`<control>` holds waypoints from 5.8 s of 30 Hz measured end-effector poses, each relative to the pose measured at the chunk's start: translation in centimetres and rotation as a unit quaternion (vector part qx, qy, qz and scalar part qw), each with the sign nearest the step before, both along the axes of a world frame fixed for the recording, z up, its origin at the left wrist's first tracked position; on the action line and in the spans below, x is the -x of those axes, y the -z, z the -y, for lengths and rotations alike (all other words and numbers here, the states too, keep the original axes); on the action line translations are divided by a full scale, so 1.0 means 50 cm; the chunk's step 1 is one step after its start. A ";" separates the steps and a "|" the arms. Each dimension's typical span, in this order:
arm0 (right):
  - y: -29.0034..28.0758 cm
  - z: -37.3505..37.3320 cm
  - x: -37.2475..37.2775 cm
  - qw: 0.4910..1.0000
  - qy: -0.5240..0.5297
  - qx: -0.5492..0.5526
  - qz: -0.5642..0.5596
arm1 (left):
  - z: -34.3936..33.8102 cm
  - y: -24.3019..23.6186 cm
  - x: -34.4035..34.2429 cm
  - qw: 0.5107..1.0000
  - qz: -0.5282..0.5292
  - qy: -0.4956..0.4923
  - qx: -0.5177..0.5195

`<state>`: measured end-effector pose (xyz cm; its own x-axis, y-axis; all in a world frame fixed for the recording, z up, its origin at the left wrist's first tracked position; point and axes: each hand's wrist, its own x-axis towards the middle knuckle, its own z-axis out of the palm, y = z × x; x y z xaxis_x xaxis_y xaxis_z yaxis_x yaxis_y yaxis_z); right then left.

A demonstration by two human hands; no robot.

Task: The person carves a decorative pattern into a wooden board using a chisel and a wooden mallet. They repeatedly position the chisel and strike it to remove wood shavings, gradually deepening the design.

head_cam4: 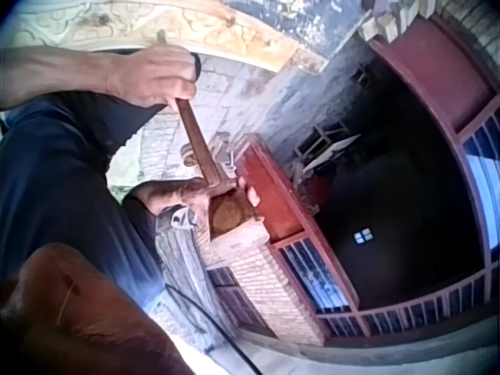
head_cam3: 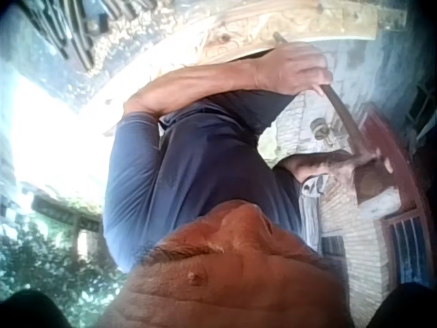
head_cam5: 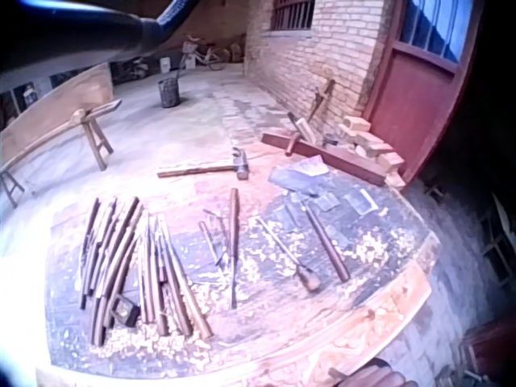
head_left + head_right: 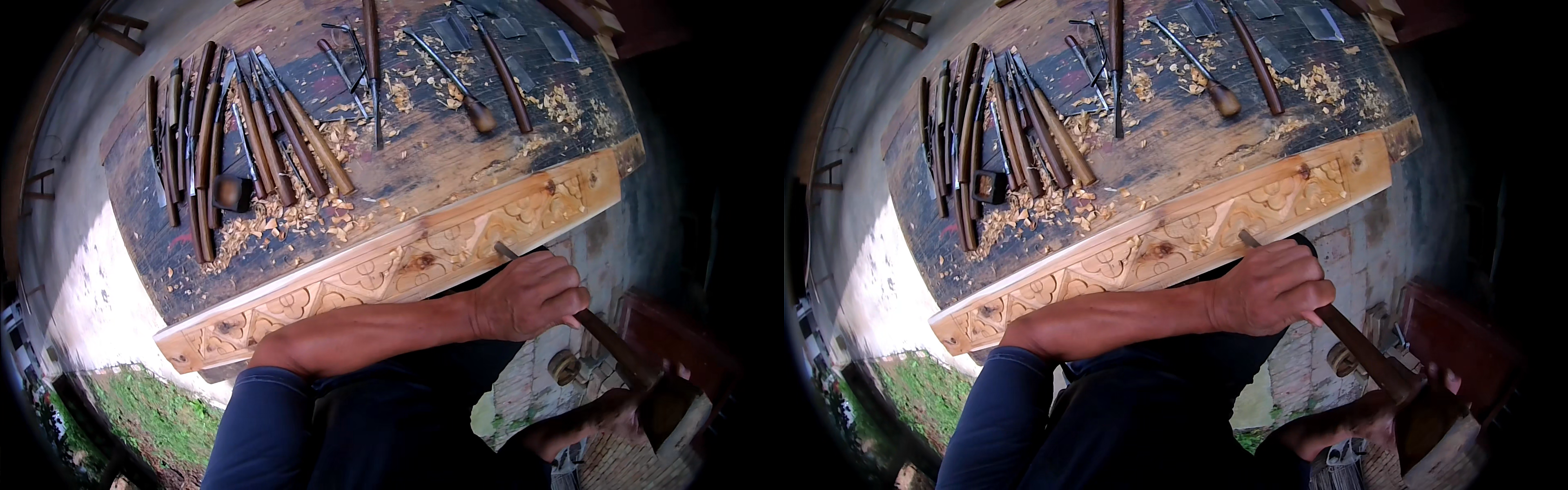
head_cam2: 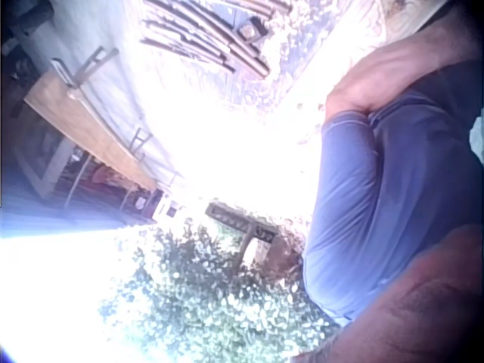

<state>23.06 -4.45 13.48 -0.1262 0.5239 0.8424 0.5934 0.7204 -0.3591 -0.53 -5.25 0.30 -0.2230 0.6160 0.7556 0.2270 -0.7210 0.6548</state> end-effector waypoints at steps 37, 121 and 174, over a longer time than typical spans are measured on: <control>0.122 0.096 0.144 0.694 -0.153 0.569 -0.413 | 0.153 -0.060 0.038 0.974 -0.212 0.078 -0.012; 0.223 0.086 0.136 0.694 -0.209 0.574 -0.381 | 0.186 0.070 0.085 0.971 0.005 -0.041 0.236; -0.139 -0.028 0.205 0.978 -0.105 -0.006 0.183 | 0.122 -0.007 0.108 0.916 -0.286 -0.151 0.237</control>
<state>12.79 -3.06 20.44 -0.5232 0.4447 0.7270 0.5191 0.8428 -0.1419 -5.95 -11.37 0.65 -0.0881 0.8810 0.4648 0.7728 -0.2340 0.5900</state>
